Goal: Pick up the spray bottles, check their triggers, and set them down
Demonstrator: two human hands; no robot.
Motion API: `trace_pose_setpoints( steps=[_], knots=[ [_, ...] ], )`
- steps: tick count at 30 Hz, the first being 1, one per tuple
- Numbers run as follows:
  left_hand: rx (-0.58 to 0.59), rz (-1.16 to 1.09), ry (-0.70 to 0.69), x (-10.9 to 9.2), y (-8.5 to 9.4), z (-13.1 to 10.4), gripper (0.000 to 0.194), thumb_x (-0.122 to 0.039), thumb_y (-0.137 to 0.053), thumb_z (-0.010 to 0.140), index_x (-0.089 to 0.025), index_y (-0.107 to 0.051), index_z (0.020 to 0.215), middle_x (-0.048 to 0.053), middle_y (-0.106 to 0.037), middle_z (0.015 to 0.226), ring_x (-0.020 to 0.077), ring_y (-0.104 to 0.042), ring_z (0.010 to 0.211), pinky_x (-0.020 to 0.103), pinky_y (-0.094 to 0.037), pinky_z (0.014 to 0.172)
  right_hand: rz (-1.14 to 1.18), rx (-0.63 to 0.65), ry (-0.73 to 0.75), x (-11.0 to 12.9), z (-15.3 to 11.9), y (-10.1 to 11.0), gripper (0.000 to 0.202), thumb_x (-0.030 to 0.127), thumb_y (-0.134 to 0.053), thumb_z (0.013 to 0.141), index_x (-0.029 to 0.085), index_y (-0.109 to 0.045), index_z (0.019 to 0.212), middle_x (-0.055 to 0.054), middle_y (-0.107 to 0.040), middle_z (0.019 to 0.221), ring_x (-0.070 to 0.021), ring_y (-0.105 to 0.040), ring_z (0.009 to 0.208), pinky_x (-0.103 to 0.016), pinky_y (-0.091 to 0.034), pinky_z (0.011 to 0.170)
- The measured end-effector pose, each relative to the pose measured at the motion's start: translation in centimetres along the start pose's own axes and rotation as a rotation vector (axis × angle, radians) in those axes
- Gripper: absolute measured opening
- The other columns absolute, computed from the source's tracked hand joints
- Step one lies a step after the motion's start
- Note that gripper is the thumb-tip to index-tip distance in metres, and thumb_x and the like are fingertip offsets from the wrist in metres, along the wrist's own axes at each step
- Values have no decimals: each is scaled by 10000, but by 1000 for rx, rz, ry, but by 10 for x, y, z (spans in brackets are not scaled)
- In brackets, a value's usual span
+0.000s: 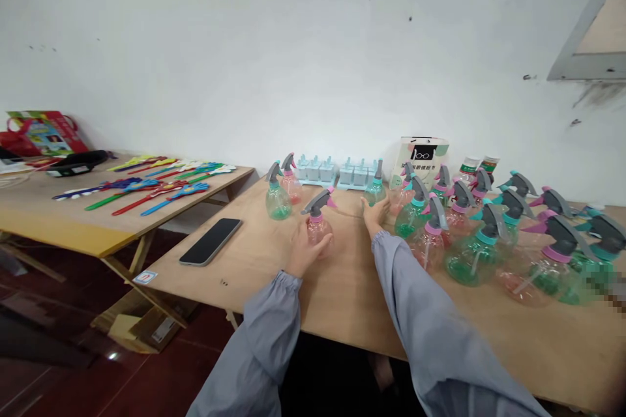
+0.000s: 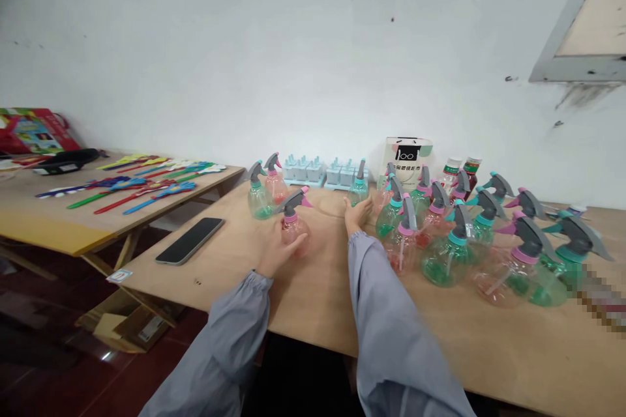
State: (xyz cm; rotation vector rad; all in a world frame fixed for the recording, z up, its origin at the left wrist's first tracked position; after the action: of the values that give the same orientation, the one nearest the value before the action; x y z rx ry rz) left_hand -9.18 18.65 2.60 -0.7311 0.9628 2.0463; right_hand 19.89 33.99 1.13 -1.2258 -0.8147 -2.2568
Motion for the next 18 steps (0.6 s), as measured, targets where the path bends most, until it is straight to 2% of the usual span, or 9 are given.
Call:
trace_pose_setpoints(
  steps=[7, 12, 14, 16, 18],
  knots=[
    [-4, -28, -10, 5, -2, 1, 690, -484, -763, 750, -199, -472, 1307, 141, -604, 1266, 327, -572, 1272, 505, -425, 1104, 62, 5, 1, 10, 1, 8, 983, 494, -753, 763, -39, -290, 1446, -384, -369, 1499, -422, -326, 1460, -522, -270, 1184],
    [28, -64, 21, 5, -4, -1, 734, -511, -749, 761, -189, -443, 1345, 159, -591, 1311, 324, -542, 1321, 489, -412, 1121, 172, 41, 57, 18, -38, 15, 964, 605, -622, 827, -7, -253, 1475, -346, -298, 1557, -359, -260, 1511, -505, -251, 1211],
    [61, -82, 29, 3, -5, -2, 731, -496, -724, 783, -186, -423, 1372, 167, -582, 1345, 323, -529, 1344, 485, -403, 1132, 295, 113, 131, 30, -62, 17, 860, 643, -494, 884, 55, -287, 1476, -290, -321, 1564, -322, -283, 1506, -509, -232, 1225],
    [97, -96, 14, -1, -7, -3, 668, -451, -653, 841, -185, -403, 1400, 172, -567, 1388, 313, -513, 1367, 483, -388, 1146, 411, 251, 242, 51, -88, 18, 760, 662, -420, 914, 153, -335, 1471, -211, -374, 1556, -283, -333, 1488, -510, -237, 1229],
    [123, -89, -20, -8, -10, -5, 594, -394, -566, 891, -183, -391, 1419, 172, -560, 1414, 298, -508, 1376, 484, -379, 1153, 474, 432, 367, 77, -113, 18, 767, 679, -496, 882, 214, -359, 1476, -162, -418, 1543, -269, -369, 1472, -499, -256, 1229]
  ],
)
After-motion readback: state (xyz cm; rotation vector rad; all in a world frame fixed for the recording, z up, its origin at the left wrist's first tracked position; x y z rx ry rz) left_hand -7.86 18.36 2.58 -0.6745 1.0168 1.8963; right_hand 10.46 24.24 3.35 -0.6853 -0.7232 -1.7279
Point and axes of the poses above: each hand's wrist, its own z-axis towards the middle knuckle, its own y-axis out of the back of the hand, x = y × z, the point moved 10 cm from there along z, towards the middle knuckle
